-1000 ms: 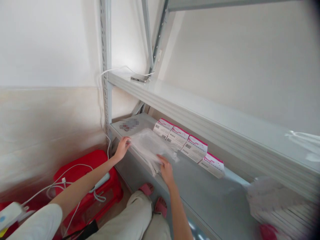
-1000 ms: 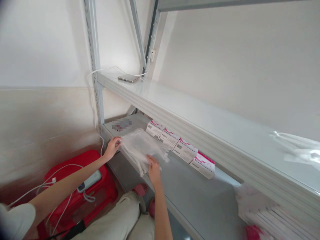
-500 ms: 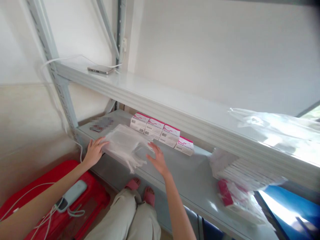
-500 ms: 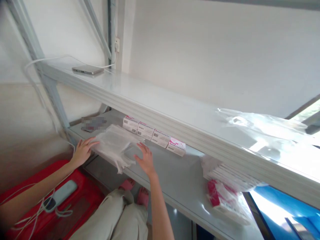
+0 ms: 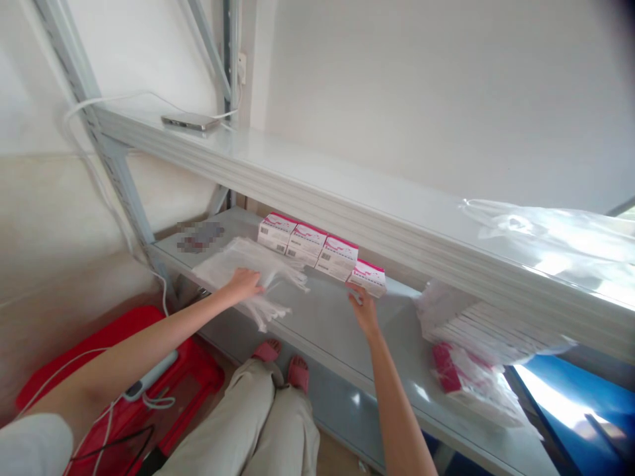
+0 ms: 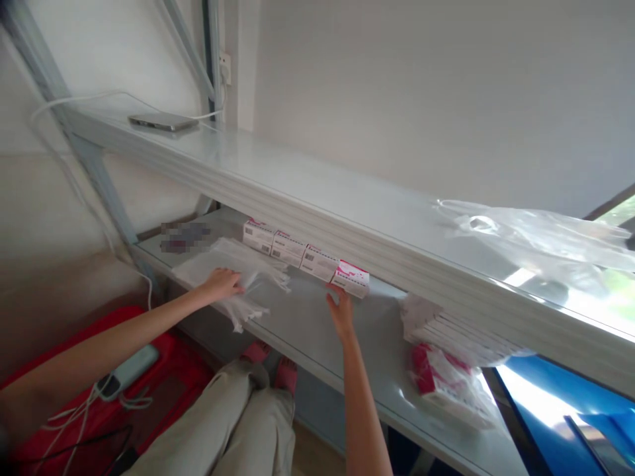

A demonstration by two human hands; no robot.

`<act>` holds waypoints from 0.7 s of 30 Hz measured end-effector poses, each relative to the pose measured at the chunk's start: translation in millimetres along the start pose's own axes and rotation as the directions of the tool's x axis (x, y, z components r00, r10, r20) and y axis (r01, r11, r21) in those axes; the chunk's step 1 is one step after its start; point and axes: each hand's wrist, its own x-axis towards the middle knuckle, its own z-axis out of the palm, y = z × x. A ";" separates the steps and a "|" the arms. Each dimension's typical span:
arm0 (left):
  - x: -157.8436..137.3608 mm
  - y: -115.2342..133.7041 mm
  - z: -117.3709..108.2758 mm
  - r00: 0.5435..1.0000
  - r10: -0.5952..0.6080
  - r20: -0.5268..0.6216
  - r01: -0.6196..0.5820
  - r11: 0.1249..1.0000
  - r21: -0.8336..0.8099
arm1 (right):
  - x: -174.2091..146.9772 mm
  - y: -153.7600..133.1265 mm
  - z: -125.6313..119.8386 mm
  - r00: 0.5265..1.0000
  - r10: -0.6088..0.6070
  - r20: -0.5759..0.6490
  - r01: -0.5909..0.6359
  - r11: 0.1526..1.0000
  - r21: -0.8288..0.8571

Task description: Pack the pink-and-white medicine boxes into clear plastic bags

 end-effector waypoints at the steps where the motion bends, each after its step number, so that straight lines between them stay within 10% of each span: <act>1: 1.4 0.2 0.7 0.999 0.000 0.033 0.000 1.000 0.016 | -7.3 -2.5 3.4 0.999 0.021 0.036 -0.021 1.000 0.019; 12: -10.2 13.8 -86.8 0.965 0.231 -0.124 -0.220 0.971 0.095 | -32.0 -75.0 -1.7 0.981 -0.138 0.135 0.139 0.990 0.003; 16: -19.2 66.7 -123.9 0.833 0.552 -0.047 -0.551 0.817 -0.170 | -29.4 -131.6 -4.6 0.953 -0.299 0.040 0.301 0.952 -0.055; 21: -18.7 105.5 -134.4 0.698 0.715 0.022 -0.652 0.648 -0.395 | -42.1 -155.6 -38.9 0.976 -0.217 0.025 0.218 0.973 -0.075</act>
